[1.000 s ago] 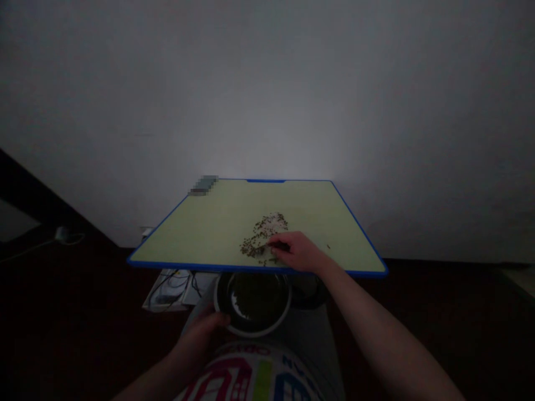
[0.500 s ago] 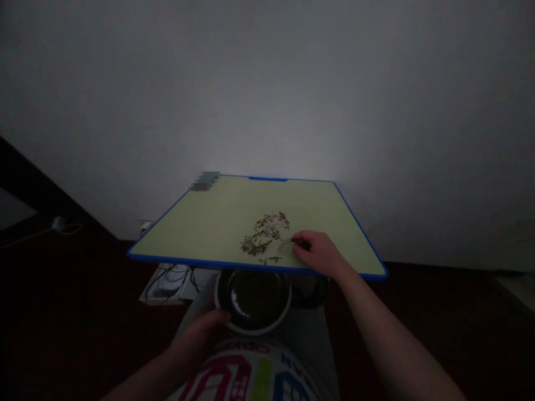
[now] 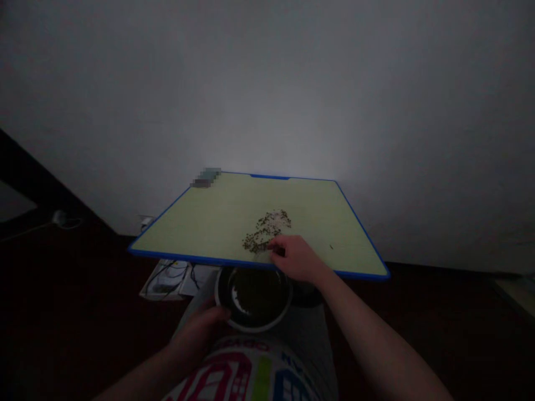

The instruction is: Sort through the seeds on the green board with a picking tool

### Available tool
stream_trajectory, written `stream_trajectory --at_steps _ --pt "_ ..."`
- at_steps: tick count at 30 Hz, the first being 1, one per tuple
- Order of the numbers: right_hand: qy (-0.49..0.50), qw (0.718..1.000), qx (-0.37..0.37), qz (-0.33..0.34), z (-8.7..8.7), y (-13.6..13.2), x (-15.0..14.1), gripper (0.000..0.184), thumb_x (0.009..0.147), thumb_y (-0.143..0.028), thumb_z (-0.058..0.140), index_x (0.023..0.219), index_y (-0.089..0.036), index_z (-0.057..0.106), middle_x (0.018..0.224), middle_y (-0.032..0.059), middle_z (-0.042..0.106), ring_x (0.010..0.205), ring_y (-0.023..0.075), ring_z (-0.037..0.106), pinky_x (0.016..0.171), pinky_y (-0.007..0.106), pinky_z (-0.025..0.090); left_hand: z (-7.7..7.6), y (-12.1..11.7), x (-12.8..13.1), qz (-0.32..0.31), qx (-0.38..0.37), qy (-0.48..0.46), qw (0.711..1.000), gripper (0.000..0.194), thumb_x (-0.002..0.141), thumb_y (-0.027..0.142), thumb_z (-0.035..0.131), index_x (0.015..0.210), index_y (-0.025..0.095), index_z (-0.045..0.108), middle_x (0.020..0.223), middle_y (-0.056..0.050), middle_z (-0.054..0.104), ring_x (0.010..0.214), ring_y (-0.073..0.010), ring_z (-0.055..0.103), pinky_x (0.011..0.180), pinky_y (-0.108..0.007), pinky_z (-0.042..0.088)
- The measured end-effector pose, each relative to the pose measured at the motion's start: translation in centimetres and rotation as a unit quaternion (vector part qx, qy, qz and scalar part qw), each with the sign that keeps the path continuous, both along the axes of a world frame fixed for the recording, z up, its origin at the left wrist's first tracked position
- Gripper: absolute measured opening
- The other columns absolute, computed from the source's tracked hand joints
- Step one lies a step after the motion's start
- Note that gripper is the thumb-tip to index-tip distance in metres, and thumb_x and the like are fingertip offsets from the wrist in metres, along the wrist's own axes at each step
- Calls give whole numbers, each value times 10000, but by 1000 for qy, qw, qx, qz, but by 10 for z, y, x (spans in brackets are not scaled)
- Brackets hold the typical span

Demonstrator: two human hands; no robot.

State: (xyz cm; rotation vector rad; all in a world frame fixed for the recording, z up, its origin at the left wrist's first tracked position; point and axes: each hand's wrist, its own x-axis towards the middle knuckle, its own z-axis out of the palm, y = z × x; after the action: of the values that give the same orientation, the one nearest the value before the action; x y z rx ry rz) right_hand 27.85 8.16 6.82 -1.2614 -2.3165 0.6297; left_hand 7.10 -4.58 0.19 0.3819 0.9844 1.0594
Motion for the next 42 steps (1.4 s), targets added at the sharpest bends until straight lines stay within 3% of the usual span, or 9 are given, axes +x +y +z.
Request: stream_trajectory --at_steps 6,11,16,20,25,28,42 --pt "55 998 -30 29 -5 3 13 223 770 -228 578 956 -184 693 812 32 721 716 165 653 675 278 487 -10 1 -2 3 12 -17 1000 528 637 55 593 1156 152 594 898 -103 773 844 -285 721 746 -397 562" --pt "120 991 17 -58 -9 31 36 210 732 -268 571 878 -157 673 757 45 693 679 175 626 644 290 478 -10 1 -1 10 4 -5 1000 487 614 60 610 1093 148 616 875 -94 773 801 -276 722 749 -404 561" --pt "176 976 63 -113 -15 46 33 133 681 -224 548 766 -172 636 669 15 642 628 156 584 624 273 450 -8 0 0 21 -12 -2 1000 511 608 61 602 1112 148 607 834 -87 773 768 -277 724 735 -412 562" --pt "133 985 88 -64 -20 34 28 109 702 -187 529 754 -175 625 638 -5 611 584 132 541 580 245 415 -6 0 0 25 -26 -11 999 570 601 54 603 1160 164 587 821 -79 775 786 -285 727 741 -417 561" --pt "101 991 88 15 -18 22 27 129 737 -178 536 804 -161 644 653 -1 617 579 122 540 571 228 411 -5 1 -1 26 -36 -15 999 527 564 59 645 1083 153 632 829 -89 778 829 -314 723 754 -429 560" --pt "86 992 91 27 -17 22 27 162 730 -165 538 835 -155 662 673 7 636 592 127 555 582 231 418 -5 2 0 23 -32 -23 999 549 566 56 632 1103 168 629 805 -77 778 857 -313 720 757 -421 559" --pt "71 982 126 -121 -22 33 27 189 713 -166 535 843 -164 673 702 29 686 624 153 612 616 254 444 -5 3 -2 15 -27 -1 1000 486 582 62 626 1059 154 623 801 -77 772 826 -297 721 782 -426 552"
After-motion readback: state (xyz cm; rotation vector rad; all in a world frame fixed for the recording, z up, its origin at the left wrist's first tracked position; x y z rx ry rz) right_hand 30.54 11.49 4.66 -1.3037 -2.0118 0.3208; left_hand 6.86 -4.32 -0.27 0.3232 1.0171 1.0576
